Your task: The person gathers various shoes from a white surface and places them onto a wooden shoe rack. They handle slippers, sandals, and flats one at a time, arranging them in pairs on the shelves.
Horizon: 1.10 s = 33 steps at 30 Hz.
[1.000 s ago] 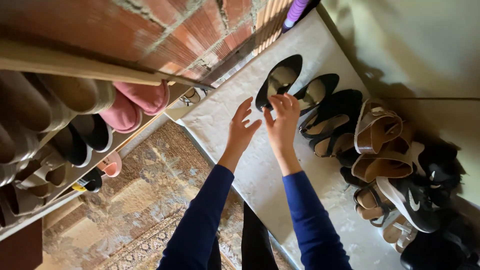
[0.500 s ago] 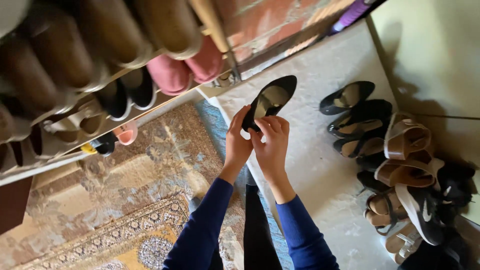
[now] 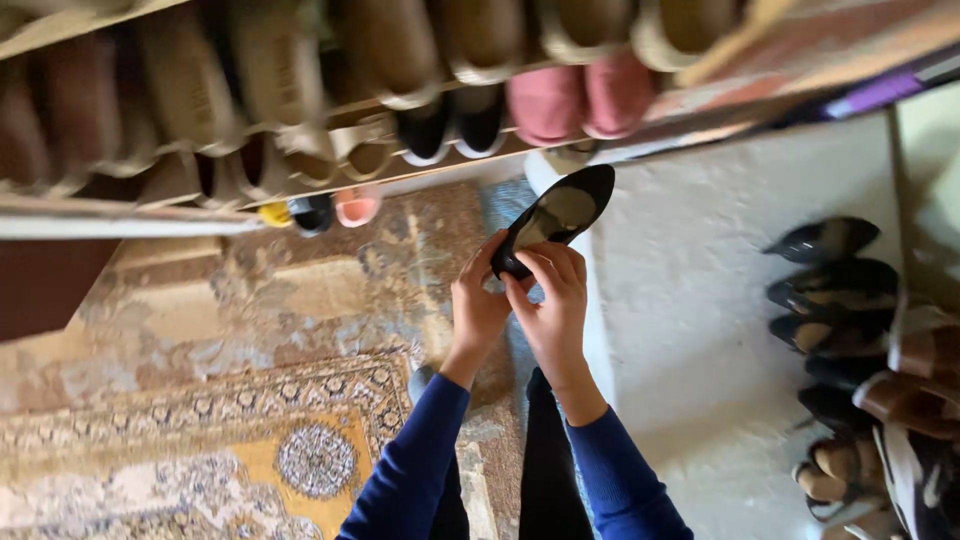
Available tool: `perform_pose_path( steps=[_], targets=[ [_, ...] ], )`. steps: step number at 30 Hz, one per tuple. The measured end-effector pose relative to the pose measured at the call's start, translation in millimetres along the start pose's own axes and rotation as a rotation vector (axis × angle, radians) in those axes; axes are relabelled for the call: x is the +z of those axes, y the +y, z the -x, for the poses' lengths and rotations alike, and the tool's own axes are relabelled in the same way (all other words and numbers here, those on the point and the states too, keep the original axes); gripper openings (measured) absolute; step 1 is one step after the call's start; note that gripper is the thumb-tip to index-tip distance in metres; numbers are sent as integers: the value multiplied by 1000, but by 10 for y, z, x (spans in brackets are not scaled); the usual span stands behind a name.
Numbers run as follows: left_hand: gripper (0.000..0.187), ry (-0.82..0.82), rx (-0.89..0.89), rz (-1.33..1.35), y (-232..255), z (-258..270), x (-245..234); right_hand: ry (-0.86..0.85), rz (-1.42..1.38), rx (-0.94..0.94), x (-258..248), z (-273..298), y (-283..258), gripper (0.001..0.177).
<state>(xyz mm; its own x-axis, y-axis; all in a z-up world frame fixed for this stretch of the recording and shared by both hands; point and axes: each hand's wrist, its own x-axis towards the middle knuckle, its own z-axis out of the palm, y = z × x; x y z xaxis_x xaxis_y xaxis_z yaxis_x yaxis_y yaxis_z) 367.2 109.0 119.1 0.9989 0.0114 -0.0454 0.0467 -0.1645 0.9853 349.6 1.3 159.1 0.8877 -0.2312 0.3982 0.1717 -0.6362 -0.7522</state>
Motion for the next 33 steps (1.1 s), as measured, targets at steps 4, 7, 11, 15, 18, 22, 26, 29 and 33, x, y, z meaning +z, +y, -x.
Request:
perform_pose_path(
  steps=[4, 7, 11, 15, 18, 22, 26, 29, 33],
  targets=[
    [71, 88, -31, -1, 17, 106, -676, -52, -90, -52, 410, 105, -469, 37],
    [69, 181, -49, 16, -16, 215, -1199, -103, -192, -54, 694, 179, -854, 37],
    [68, 297, -63, 23, 3, 336, -1871, -151, -265, -80, 1119, 323, -1270, 40],
    [71, 423, -88, 60, 28, 456, -2507, -187, -327, -68, 1555, 472, -1633, 36],
    [72, 500, -94, 73, 102, 566, -2948, -228, -348, -65, 1852, 603, -1857, 29],
    [71, 585, -111, 75, 204, 680, -3459, -299, -450, 26, 2192, 794, -2148, 27],
    [70, 680, -88, 57, 365, 747, -3919, -403, -533, 129, 2553, 969, -2344, 32],
    [69, 738, -68, 59, 412, 742, -4239, -475, -555, 168, 2673, 958, -2681, 34],
    [69, 813, 15, 130, 578, 589, -4574, -535, -544, 215, 2837, 955, -2988, 33]
  ],
)
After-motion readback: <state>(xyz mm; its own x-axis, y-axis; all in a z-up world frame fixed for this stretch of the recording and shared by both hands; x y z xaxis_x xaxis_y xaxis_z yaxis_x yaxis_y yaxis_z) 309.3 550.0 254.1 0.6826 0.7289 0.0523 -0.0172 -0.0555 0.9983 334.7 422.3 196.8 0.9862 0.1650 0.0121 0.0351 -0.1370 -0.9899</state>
